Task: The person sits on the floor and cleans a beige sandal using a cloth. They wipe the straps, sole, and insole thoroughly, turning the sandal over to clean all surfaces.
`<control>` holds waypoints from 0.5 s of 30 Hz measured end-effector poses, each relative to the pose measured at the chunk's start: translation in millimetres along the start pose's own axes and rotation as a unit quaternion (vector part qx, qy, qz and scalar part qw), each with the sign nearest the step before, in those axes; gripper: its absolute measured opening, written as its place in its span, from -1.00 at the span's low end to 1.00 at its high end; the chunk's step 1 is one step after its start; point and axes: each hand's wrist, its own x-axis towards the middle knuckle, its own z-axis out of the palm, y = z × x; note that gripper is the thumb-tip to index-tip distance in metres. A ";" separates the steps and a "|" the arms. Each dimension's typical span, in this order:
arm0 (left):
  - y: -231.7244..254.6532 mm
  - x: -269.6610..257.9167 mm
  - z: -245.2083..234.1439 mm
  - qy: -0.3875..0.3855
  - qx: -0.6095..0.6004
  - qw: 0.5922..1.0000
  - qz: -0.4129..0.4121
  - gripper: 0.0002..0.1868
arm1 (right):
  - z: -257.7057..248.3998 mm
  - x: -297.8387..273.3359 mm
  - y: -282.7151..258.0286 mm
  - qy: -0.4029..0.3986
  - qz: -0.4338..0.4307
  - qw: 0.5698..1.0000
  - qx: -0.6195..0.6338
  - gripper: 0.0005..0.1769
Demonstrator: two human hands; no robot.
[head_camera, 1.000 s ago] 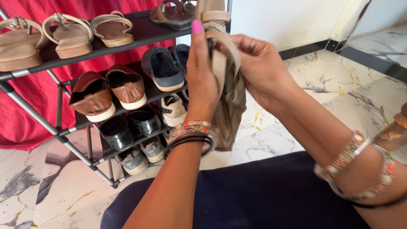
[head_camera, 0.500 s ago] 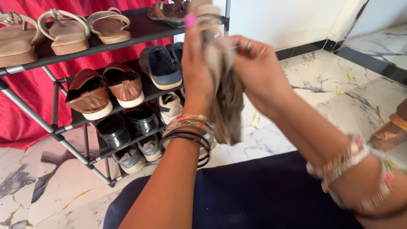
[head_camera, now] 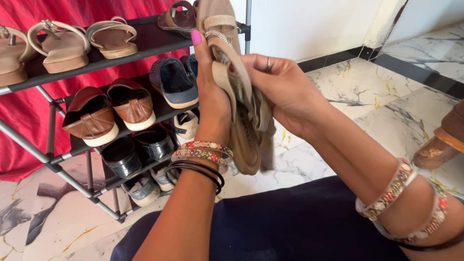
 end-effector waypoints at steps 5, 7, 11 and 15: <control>-9.4 -3.8 8.0 -0.007 0.025 0.999 0.026 -0.10 | -9.8 10.5 6.6 0.052 -0.127 0.982 -0.133 -0.89; -14.8 -3.0 13.8 -0.020 0.039 0.997 0.066 -0.13 | -15.0 20.7 7.3 0.125 -0.128 0.974 -0.140 -0.92; -28.1 -2.1 17.2 -0.034 0.012 0.996 0.078 -0.13 | -20.3 15.7 2.0 0.166 -0.132 0.966 -0.148 -0.93; -34.9 8.9 15.2 -0.055 -0.100 0.993 0.013 -0.13 | -16.7 -6.3 -6.5 0.051 -0.089 0.989 -0.104 -0.87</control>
